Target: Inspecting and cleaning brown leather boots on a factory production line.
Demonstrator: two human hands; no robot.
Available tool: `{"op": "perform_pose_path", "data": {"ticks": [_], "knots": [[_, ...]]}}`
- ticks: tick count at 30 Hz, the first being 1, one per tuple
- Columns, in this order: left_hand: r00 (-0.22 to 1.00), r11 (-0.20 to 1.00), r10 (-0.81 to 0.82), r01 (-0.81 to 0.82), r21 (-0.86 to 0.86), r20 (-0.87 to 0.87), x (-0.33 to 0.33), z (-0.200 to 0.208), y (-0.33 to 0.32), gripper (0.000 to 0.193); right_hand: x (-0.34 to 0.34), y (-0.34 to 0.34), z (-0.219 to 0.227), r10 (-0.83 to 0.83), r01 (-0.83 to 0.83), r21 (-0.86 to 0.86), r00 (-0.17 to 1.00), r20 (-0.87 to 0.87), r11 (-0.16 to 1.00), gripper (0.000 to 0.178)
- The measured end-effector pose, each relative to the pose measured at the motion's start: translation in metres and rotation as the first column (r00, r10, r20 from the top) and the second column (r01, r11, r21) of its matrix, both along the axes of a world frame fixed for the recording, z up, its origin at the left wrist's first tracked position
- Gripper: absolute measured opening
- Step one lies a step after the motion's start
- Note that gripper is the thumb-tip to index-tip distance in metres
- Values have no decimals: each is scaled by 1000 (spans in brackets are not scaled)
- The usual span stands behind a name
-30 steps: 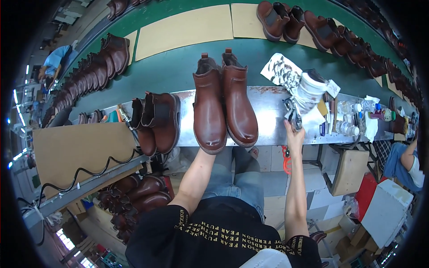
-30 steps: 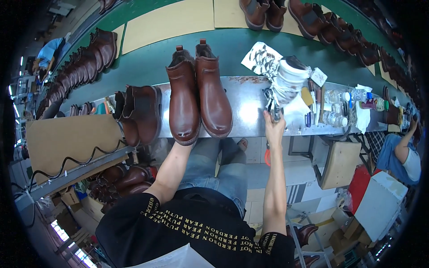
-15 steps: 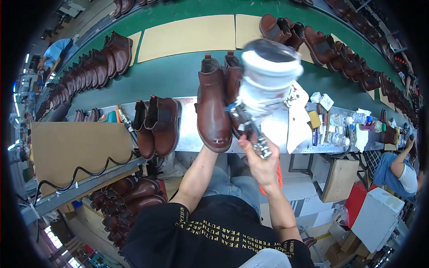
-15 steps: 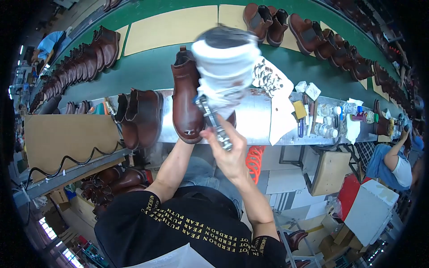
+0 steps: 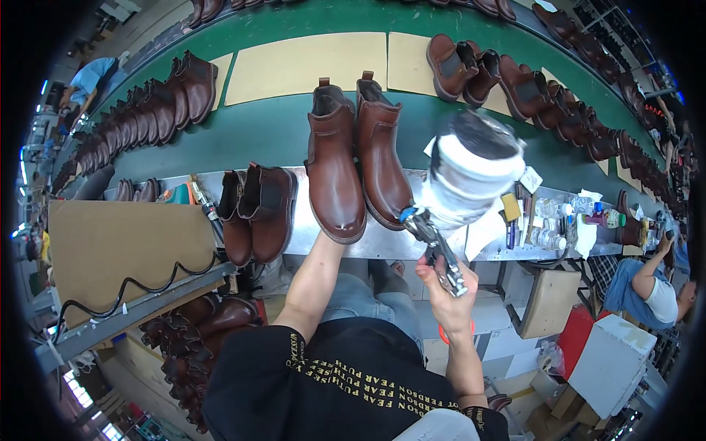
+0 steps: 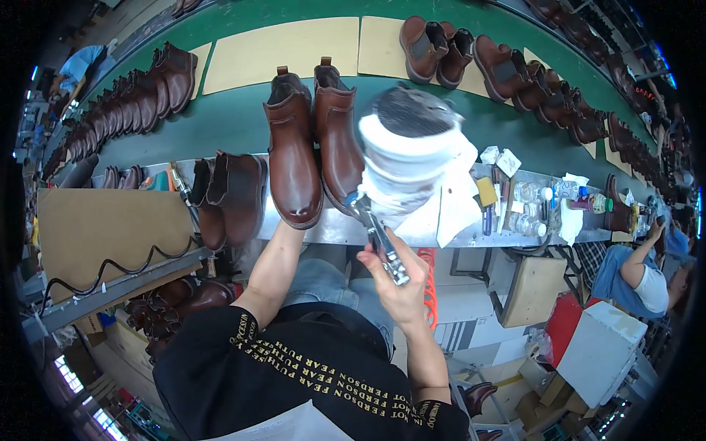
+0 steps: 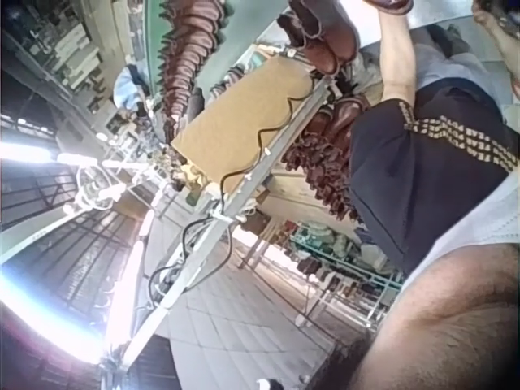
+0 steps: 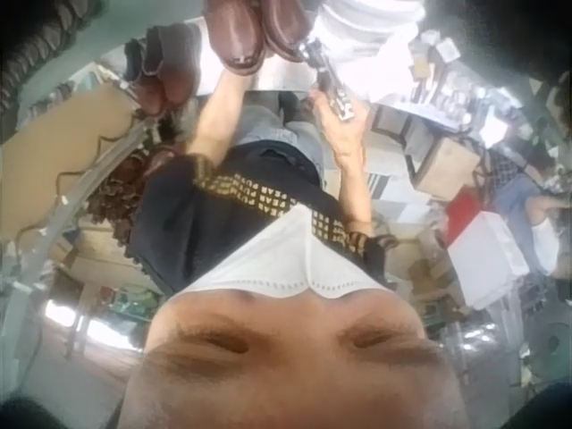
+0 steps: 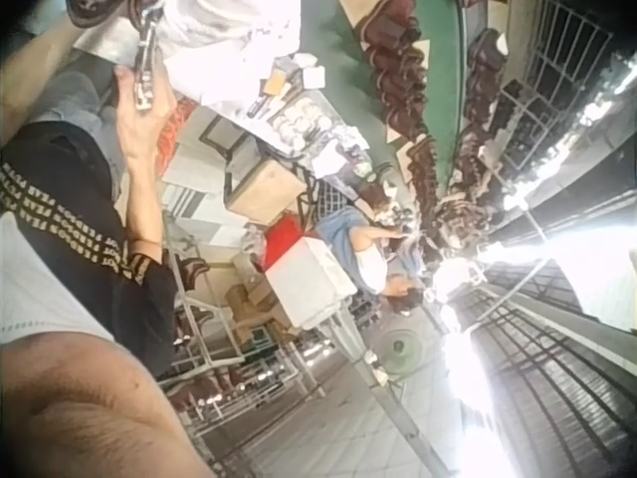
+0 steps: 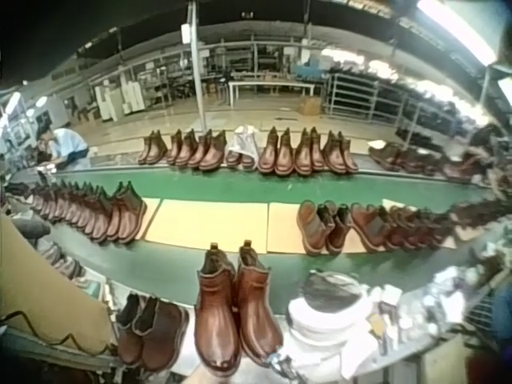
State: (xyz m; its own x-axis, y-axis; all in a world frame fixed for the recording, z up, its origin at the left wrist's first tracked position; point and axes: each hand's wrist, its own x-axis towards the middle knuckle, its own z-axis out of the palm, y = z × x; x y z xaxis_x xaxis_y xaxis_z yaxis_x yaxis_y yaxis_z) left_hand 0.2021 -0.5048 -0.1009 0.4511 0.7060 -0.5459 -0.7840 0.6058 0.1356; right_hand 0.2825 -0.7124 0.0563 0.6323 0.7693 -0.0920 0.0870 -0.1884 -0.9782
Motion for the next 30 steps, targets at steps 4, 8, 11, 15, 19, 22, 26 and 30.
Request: {"op": "perform_pose_path", "data": {"ticks": [4,8,11,15,19,22,26,30], "knots": [[926,755,101,166,634,-363,-43,-48,21,33,-3,10,-4,-4,7,-64,999,50,998,26],[869,710,134,251,657,-477,-76,-52,47,32,6,-13,-11,-201,209,-91,975,90,974,18],[811,679,162,322,660,-562,-108,-49,66,31,1,-22,6,-83,79,-101,996,-37,992,17],[723,631,205,418,654,-660,-154,-40,100,31,-3,10,3,-118,111,-52,978,-170,992,17],[603,589,311,485,646,-735,-227,-18,142,30,15,36,-29,-304,296,-68,935,-184,953,17],[492,573,406,519,634,-770,-292,5,172,29,45,36,-71,-334,328,-97,941,-53,940,22],[351,557,518,554,619,-780,-366,39,216,29,95,1,-170,-365,359,-205,931,9,911,25],[242,527,586,612,590,-774,-403,63,286,28,105,-28,-210,-341,327,-249,940,-12,912,26]]}}
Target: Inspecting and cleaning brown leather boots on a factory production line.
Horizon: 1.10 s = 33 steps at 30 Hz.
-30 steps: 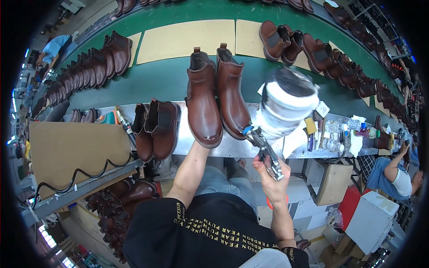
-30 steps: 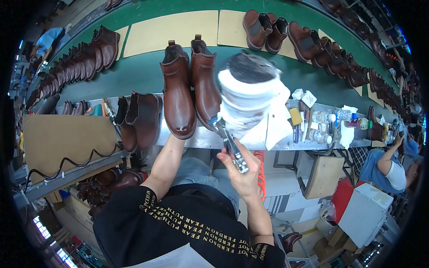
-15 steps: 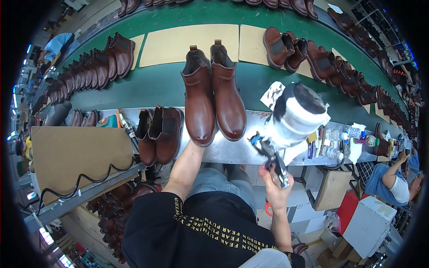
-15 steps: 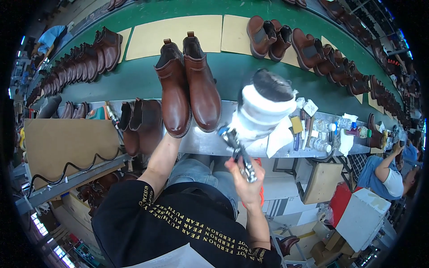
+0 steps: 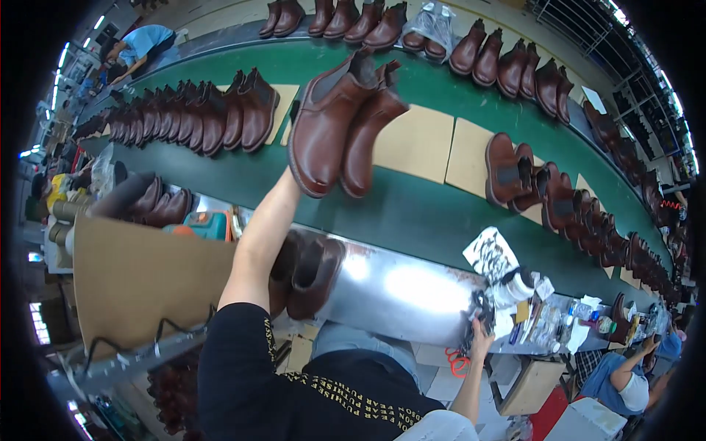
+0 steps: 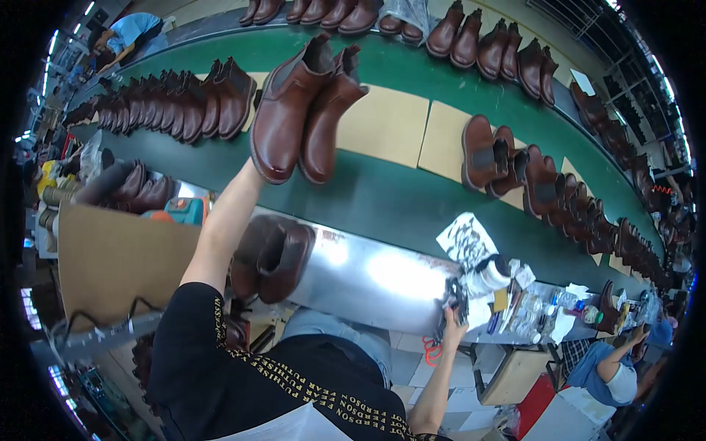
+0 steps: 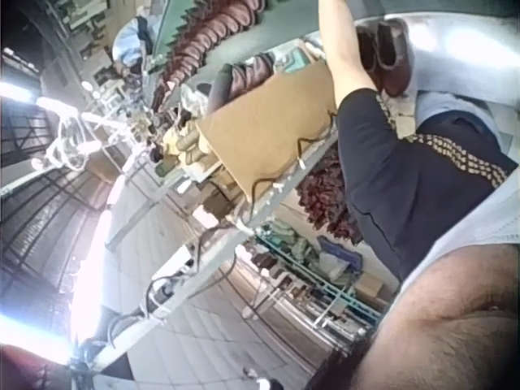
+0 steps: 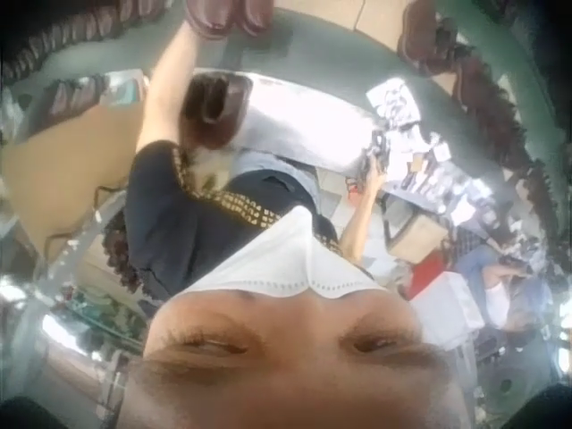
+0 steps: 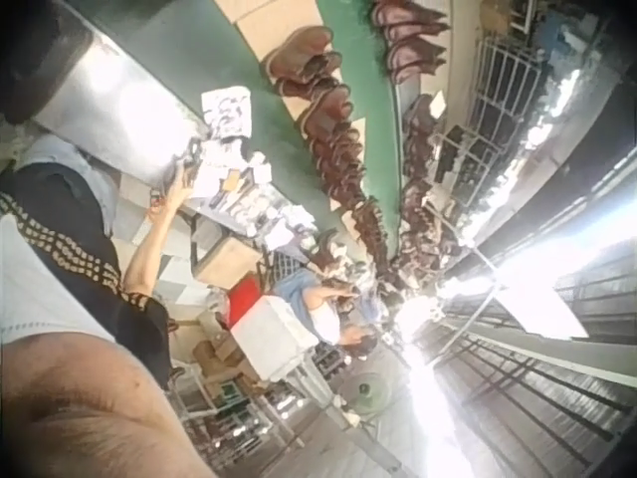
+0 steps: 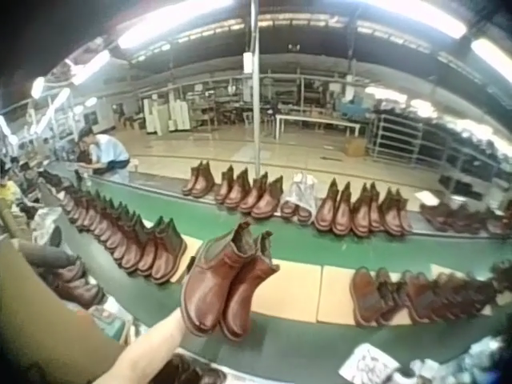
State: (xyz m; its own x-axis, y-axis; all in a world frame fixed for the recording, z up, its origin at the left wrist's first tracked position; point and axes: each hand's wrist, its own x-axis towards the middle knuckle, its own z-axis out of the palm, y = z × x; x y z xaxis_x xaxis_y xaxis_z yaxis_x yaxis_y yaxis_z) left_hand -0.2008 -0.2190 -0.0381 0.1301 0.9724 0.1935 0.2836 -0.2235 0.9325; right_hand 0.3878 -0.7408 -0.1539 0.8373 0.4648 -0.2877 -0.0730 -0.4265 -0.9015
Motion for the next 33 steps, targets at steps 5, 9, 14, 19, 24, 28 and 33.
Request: {"op": "perform_pose_path", "data": {"ticks": [5,9,14,19,24,28,33], "knots": [[984,987,-146,152,52,-101,47,-18,159,27,-16,-34,13,-206,268,-325,955,214,907,55],[931,938,-327,340,60,-163,144,-63,284,26,-35,7,87,-11,429,-568,804,594,702,68],[855,894,-426,448,7,-296,183,-122,337,25,49,145,146,448,102,-582,537,715,806,64],[796,896,-390,443,7,-463,156,-119,342,24,160,270,142,694,-62,-713,300,654,699,82],[612,705,321,356,614,-723,115,-73,320,32,234,306,69,799,-201,-807,398,451,556,88],[969,930,-84,160,330,-232,220,10,182,25,180,327,125,739,-220,-766,514,435,604,96],[892,866,-410,446,226,-189,334,63,19,24,185,302,83,674,-250,-630,366,642,736,33]]}}
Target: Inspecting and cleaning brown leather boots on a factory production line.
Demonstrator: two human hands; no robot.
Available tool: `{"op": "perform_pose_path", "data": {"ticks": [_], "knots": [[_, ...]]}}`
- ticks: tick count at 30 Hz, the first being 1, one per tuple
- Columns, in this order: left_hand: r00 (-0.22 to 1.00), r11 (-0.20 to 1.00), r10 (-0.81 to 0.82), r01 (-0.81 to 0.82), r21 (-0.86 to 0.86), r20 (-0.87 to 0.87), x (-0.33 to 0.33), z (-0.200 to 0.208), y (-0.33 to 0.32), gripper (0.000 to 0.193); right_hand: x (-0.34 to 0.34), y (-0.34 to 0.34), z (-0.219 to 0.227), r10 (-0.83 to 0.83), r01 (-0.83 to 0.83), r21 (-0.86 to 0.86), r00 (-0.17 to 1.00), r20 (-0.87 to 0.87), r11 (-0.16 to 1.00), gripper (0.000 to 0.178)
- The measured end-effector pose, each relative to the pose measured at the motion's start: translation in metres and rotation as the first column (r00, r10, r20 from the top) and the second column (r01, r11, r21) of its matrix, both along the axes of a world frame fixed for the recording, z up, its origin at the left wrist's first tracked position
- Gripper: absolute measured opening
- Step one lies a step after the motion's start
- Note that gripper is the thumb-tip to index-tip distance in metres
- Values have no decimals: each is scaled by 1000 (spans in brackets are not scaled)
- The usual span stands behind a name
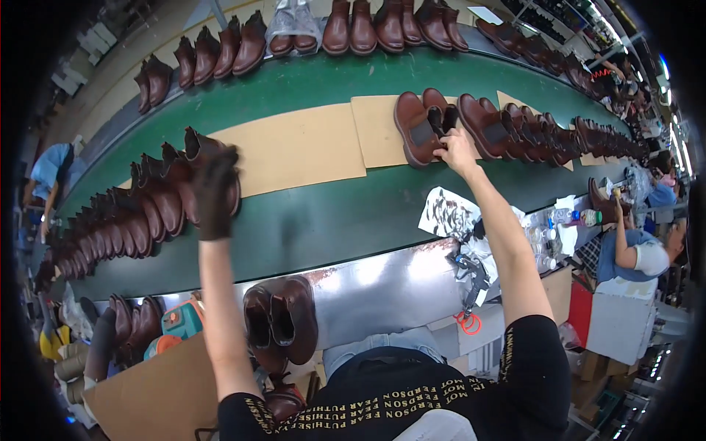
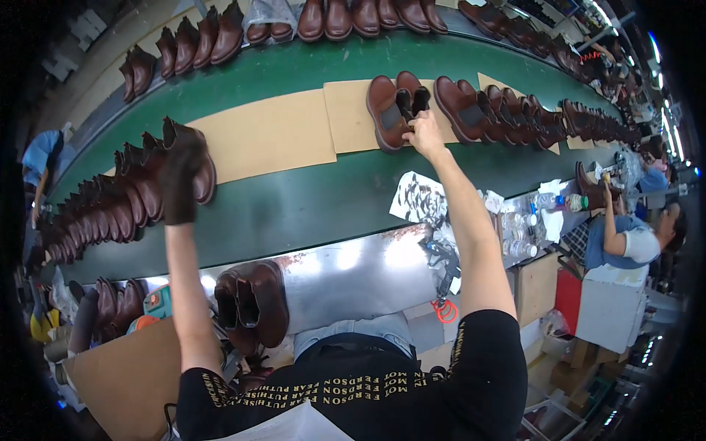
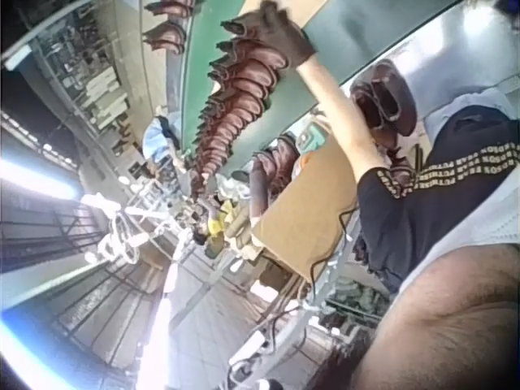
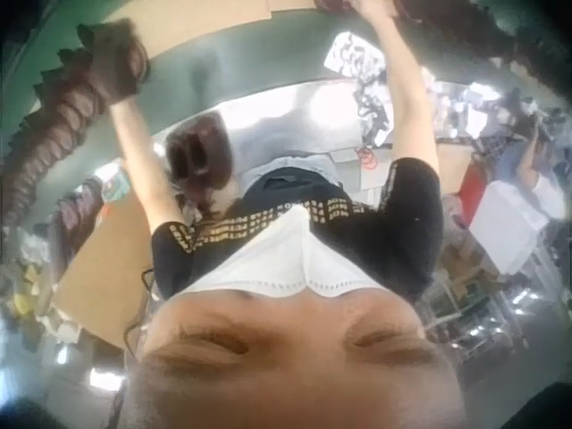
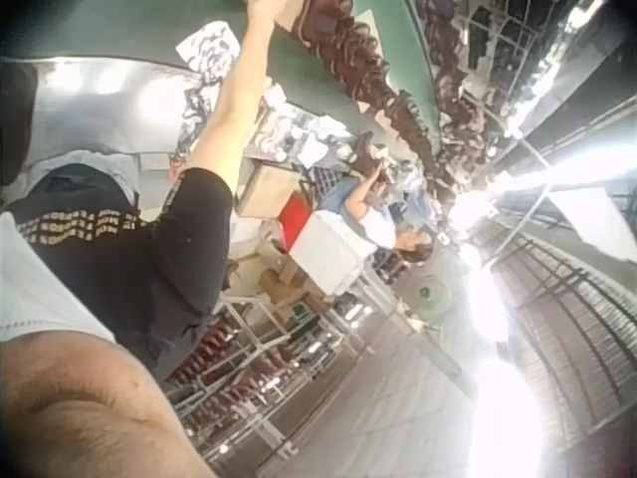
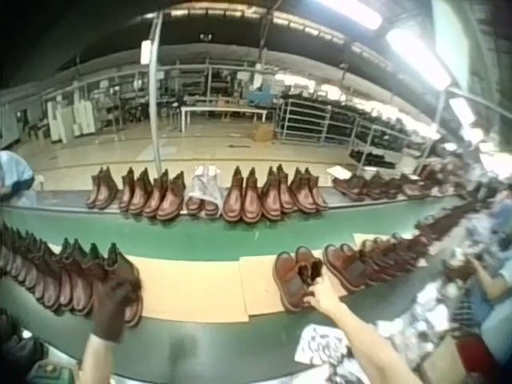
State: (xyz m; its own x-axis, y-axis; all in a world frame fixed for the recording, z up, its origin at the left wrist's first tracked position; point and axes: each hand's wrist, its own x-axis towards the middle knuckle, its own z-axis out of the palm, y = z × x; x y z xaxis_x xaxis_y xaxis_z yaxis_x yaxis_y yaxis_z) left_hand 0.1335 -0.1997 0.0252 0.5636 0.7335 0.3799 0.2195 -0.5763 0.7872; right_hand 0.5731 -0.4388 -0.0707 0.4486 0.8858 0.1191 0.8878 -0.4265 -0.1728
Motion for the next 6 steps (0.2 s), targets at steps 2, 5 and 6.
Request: {"op": "perform_pose_path", "data": {"ticks": [2,5,6], "knots": [[954,794,54,139,-592,295,40,9,-74,33,-8,-4,-4,1,6,93,997,-71,996,21],[973,740,0,156,-655,232,33,-3,-153,37,-80,-24,39,133,-127,129,990,-45,983,11],[976,731,-3,149,-666,216,33,-4,-164,37,-109,-50,54,146,-131,160,985,-90,978,11]]}}
